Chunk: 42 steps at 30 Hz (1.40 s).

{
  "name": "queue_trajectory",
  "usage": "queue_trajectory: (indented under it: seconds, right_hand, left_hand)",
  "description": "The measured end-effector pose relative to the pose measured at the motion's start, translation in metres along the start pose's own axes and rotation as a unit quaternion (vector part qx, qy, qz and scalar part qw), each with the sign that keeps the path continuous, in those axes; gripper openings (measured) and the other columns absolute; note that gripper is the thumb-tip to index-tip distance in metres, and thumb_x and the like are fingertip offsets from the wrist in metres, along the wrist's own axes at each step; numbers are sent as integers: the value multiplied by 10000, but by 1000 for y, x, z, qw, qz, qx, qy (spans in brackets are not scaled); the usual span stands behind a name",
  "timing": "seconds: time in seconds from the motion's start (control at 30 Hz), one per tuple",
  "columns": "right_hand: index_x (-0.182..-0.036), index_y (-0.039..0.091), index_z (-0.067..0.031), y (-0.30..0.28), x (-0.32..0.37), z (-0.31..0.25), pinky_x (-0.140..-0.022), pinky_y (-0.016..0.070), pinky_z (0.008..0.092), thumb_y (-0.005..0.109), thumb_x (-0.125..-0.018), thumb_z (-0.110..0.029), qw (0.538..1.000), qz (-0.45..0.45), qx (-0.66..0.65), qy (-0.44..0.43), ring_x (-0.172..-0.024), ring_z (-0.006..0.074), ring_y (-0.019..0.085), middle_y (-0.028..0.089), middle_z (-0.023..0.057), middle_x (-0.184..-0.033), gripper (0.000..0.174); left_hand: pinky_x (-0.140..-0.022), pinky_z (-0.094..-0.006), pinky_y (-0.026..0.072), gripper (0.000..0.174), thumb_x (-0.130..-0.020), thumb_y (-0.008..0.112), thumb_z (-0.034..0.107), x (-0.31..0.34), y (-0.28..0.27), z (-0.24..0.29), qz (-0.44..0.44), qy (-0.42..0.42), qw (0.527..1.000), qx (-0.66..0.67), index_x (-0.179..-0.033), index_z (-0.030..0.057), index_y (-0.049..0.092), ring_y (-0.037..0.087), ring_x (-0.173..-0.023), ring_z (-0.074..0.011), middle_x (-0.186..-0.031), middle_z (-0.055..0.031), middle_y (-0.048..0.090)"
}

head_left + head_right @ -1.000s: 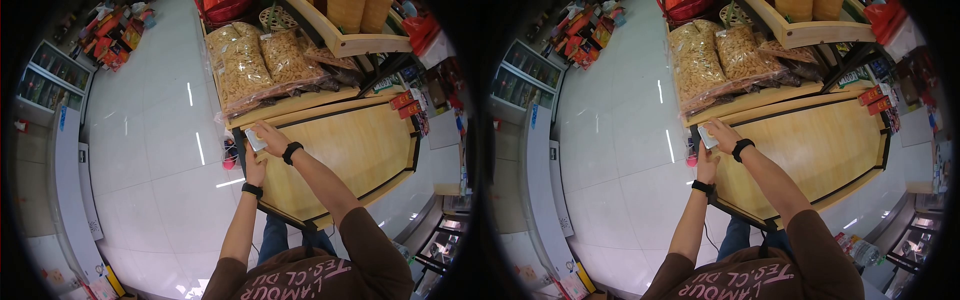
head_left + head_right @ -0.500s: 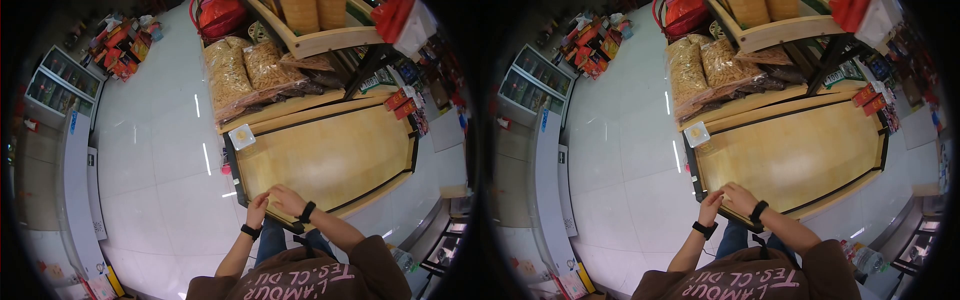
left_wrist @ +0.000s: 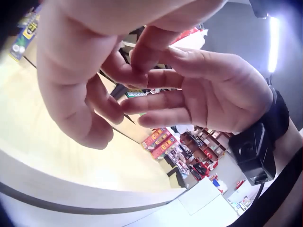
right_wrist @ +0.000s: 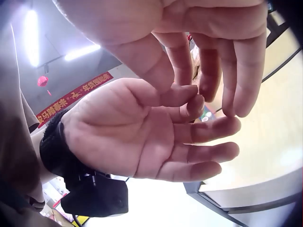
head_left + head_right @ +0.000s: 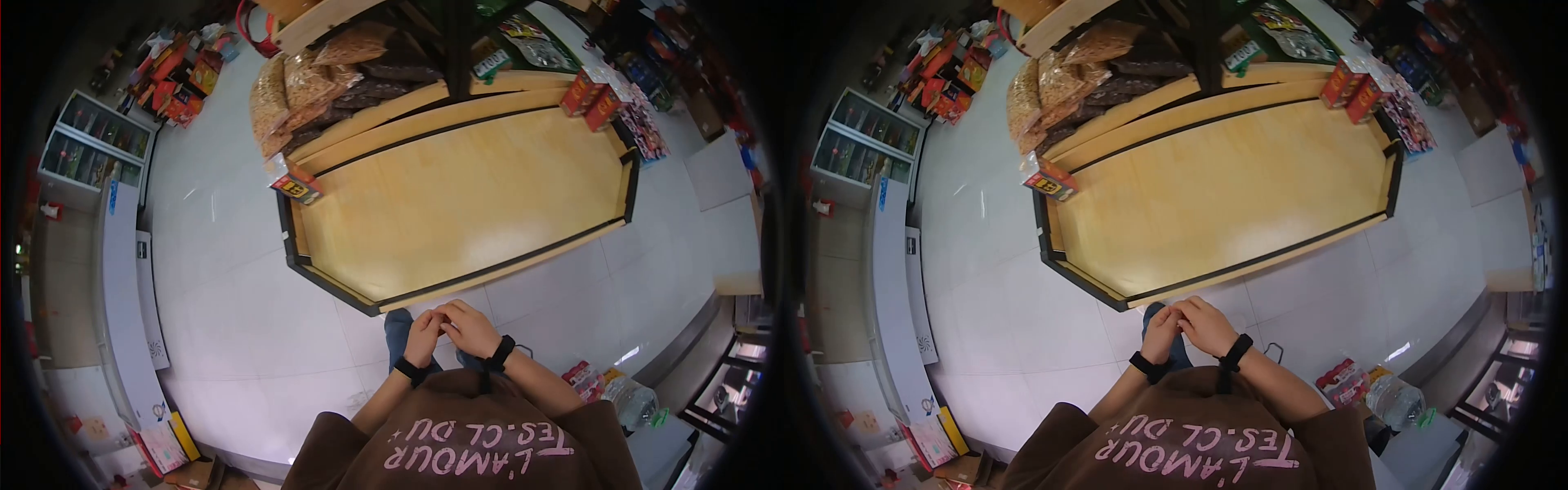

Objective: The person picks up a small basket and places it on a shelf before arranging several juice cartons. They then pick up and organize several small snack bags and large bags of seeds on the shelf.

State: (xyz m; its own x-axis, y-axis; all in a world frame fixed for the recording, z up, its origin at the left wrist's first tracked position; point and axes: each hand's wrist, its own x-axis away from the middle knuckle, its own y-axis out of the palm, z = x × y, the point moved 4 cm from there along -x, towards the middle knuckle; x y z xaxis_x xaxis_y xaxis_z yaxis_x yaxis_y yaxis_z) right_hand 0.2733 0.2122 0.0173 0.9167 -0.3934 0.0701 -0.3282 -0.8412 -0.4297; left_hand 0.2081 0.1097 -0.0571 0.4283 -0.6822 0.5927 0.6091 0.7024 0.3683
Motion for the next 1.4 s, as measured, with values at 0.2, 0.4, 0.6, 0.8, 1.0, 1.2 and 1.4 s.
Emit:
queue_trajectory:
  seconds: [0.2,0.4,0.6,0.8,1.0,1.2,1.4]
  right_hand:
    - [-1026,538,-59,-51,38,18,-719,464,365,566,-772,-56,999,41,-26,8,-845,315,563,566,128,-925,255]
    - [-1079,504,-48,-65,27,38,-757,450,380,573,-773,-63,1000,22,-16,-15,-877,332,553,570,151,-925,315]
    - [-1091,494,-41,-106,-5,53,-754,448,390,592,-776,-91,999,21,21,-14,-878,331,552,566,156,-939,334]
    - [-1073,519,-38,-157,-36,70,-771,453,377,585,-787,-115,999,-32,10,26,-889,327,557,563,161,-938,303]
    - [-1033,549,-25,-245,-53,134,-786,450,381,583,-791,-140,998,8,32,62,-905,317,560,573,163,-953,270]
    - [-1036,554,-10,-394,-73,208,-753,462,351,600,-788,-136,990,91,48,98,-861,281,573,587,152,-937,282]
    - [-1057,545,-4,-532,-104,285,-704,478,336,626,-781,-128,965,223,75,115,-802,259,586,594,147,-937,313]
  left_hand:
    - [-736,-224,443,220,-934,445,187,-2,59,-15,-27,3,999,-38,-952,7,571,532,-793,-90,-876,-26,575]
    - [-787,-257,448,288,-937,448,262,-23,71,-15,-36,-29,997,-54,-1002,14,579,570,-865,-113,-936,-47,614]
    - [-774,-264,457,270,-927,465,256,-66,100,6,-45,-31,998,-21,-967,16,583,577,-859,-127,-922,-57,616]
    - [-770,-294,485,143,-906,513,174,-105,132,24,-18,-2,1000,14,-917,33,528,588,-862,-150,-910,-79,612]
    - [-698,-304,497,66,-878,544,106,-141,178,29,-32,-30,998,33,-881,58,499,564,-699,-134,-743,-38,564]
    - [-637,-282,475,50,-876,539,101,-188,279,25,18,-34,997,62,-875,83,492,500,-606,-110,-647,11,462]
    - [-556,-234,437,73,-871,552,124,-238,384,21,-13,-18,1000,17,-881,79,495,465,-557,-75,-650,22,469]
